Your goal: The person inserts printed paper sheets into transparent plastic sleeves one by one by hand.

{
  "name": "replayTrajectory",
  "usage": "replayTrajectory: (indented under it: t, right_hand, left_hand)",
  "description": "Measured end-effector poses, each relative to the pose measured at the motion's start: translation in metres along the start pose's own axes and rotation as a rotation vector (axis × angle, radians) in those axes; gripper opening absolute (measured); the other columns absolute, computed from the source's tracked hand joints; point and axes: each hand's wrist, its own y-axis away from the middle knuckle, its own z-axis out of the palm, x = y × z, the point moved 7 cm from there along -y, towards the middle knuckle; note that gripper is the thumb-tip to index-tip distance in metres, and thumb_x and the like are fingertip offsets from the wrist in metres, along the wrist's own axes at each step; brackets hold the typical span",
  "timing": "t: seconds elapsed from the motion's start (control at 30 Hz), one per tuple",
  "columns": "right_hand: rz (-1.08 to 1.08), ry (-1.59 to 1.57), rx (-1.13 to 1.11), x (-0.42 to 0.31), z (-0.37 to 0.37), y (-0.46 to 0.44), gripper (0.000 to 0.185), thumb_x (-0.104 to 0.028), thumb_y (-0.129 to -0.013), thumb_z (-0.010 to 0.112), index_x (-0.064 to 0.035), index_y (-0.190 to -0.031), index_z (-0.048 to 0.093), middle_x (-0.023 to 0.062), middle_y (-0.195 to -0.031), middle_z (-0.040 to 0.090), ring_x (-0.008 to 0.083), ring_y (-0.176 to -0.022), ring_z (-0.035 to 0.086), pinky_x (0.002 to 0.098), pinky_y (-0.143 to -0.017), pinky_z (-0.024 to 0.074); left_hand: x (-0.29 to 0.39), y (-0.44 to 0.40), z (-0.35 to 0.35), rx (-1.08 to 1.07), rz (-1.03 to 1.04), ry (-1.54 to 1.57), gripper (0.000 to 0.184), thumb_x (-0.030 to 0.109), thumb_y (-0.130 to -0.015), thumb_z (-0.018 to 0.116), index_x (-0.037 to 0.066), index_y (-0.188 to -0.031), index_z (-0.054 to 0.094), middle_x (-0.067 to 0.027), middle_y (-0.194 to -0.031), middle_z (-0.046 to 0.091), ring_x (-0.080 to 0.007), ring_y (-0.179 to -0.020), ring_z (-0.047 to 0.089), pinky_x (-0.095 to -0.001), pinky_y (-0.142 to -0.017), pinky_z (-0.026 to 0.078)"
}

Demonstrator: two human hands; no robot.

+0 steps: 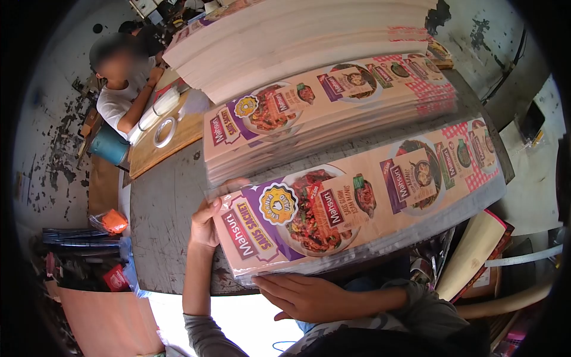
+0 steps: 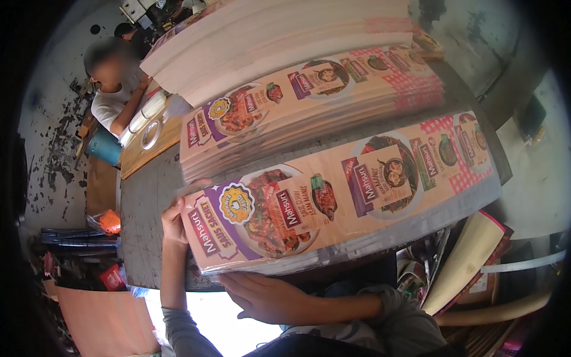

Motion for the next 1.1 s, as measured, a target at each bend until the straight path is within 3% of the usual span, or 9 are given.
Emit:
replayTrajectory:
  t: [0.03, 0.27, 0.43, 0.57, 0.67, 0.73, 0.77, 1.0, 1.1]
  right_hand:
    - [0.002, 0.135, -0.045, -0.001, -0.003, -0.002, 0.052, -0.04, -0.08, 0.056, 0.0028, -0.109, 0.055, 0.0165, -0.123, 0.049, 0.023, -0.115, 0.047, 0.0345, -0.098, 0.0355]
    - [0.083, 0.144, -0.004, 0.002, -0.004, -0.006, 0.06, -0.051, -0.081, 0.05, 0.0015, -0.111, 0.055, 0.0154, -0.117, 0.052, 0.0222, -0.108, 0.05, 0.0405, -0.092, 0.0356]
    - [0.367, 0.306, 0.009, 0.018, -0.019, 0.0, 0.066, -0.059, -0.078, 0.05, -0.0007, -0.106, 0.057, 0.0124, -0.101, 0.058, 0.0234, -0.092, 0.053, 0.0407, -0.076, 0.0392]
    - [0.5, 0.35, -0.018, 0.031, -0.026, 0.012, 0.064, -0.057, -0.077, 0.052, -0.0026, -0.111, 0.056, 0.0107, -0.104, 0.058, 0.0225, -0.098, 0.054, 0.051, -0.081, 0.0382]
    - [0.627, 0.254, -0.194, 0.04, -0.034, 0.025, 0.064, -0.061, -0.074, 0.052, -0.0063, -0.106, 0.06, 0.01, -0.098, 0.06, 0.0252, -0.092, 0.056, 0.0595, -0.078, 0.036]
    - [0.703, 0.388, -0.165, 0.047, -0.055, 0.031, 0.062, -0.064, -0.074, 0.049, -0.0116, -0.105, 0.061, 0.0137, -0.105, 0.056, 0.0324, -0.096, 0.051, 0.0632, -0.08, 0.0291]
    - [0.757, 0.362, -0.148, 0.053, -0.057, 0.037, 0.06, -0.064, -0.073, 0.05, -0.0159, -0.107, 0.062, 0.0142, -0.113, 0.053, 0.037, -0.102, 0.047, 0.0706, -0.082, 0.0208]
    - [0.956, 0.443, -0.138, 0.081, -0.11, 0.08, 0.065, -0.064, -0.071, 0.052, -0.0152, -0.114, 0.057, 0.015, -0.124, 0.048, 0.0385, -0.118, 0.038, 0.0684, -0.094, 0.0113]
    - [0.924, 0.691, -0.044, 0.097, -0.149, 0.104, 0.067, -0.059, -0.068, 0.059, -0.0131, -0.117, 0.054, 0.0163, -0.125, 0.046, 0.0366, -0.122, 0.035, 0.0623, -0.101, 0.0087]
  left_hand:
    - [0.0, 0.0, 0.001, 0.013, 0.005, 0.007, 0.075, 0.037, -0.067, 0.066, -0.008, -0.121, 0.04, -0.0169, -0.099, 0.06, -0.0205, -0.087, 0.062, -0.0286, -0.078, 0.052]
    - [0.001, 0.003, 0.0, 0.071, -0.025, -0.083, 0.075, 0.038, -0.066, 0.068, -0.009, -0.119, 0.044, -0.0185, -0.105, 0.059, -0.0215, -0.09, 0.062, -0.0296, -0.081, 0.051]
    - [0.002, 0.001, -0.001, 0.059, -0.014, -0.089, 0.072, 0.037, -0.067, 0.069, -0.009, -0.117, 0.046, -0.0186, -0.106, 0.059, -0.0221, -0.091, 0.062, -0.0305, -0.081, 0.052]
    - [-0.008, 0.0, -0.013, 0.098, -0.048, -0.019, 0.061, 0.04, -0.077, 0.064, -0.006, -0.113, 0.048, -0.0173, -0.103, 0.06, -0.0203, -0.09, 0.063, -0.0305, -0.078, 0.053]
    - [-0.016, -0.001, -0.02, 0.096, -0.113, 0.098, 0.056, 0.043, -0.084, 0.057, -0.005, -0.112, 0.049, -0.0164, -0.101, 0.061, -0.0191, -0.088, 0.063, -0.0299, -0.075, 0.054]
    - [-0.013, -0.002, -0.018, 0.111, -0.103, 0.097, 0.054, 0.043, -0.084, 0.055, -0.005, -0.109, 0.051, -0.0154, -0.099, 0.061, -0.0187, -0.085, 0.064, -0.0296, -0.072, 0.054]
    - [-0.012, -0.003, -0.017, 0.122, -0.114, 0.089, 0.052, 0.043, -0.085, 0.053, -0.004, -0.106, 0.052, -0.0144, -0.096, 0.062, -0.0184, -0.082, 0.064, -0.0293, -0.069, 0.055]
    - [-0.014, -0.001, -0.025, 0.128, -0.137, 0.051, 0.058, 0.044, -0.083, 0.058, -0.005, -0.113, 0.048, -0.0149, -0.099, 0.062, -0.0177, -0.083, 0.065, -0.0283, -0.068, 0.056]
    - [-0.013, -0.001, -0.025, 0.147, -0.134, 0.105, 0.049, 0.039, -0.084, 0.057, -0.004, -0.108, 0.052, -0.0153, -0.097, 0.062, -0.0191, -0.083, 0.064, -0.0306, -0.07, 0.056]
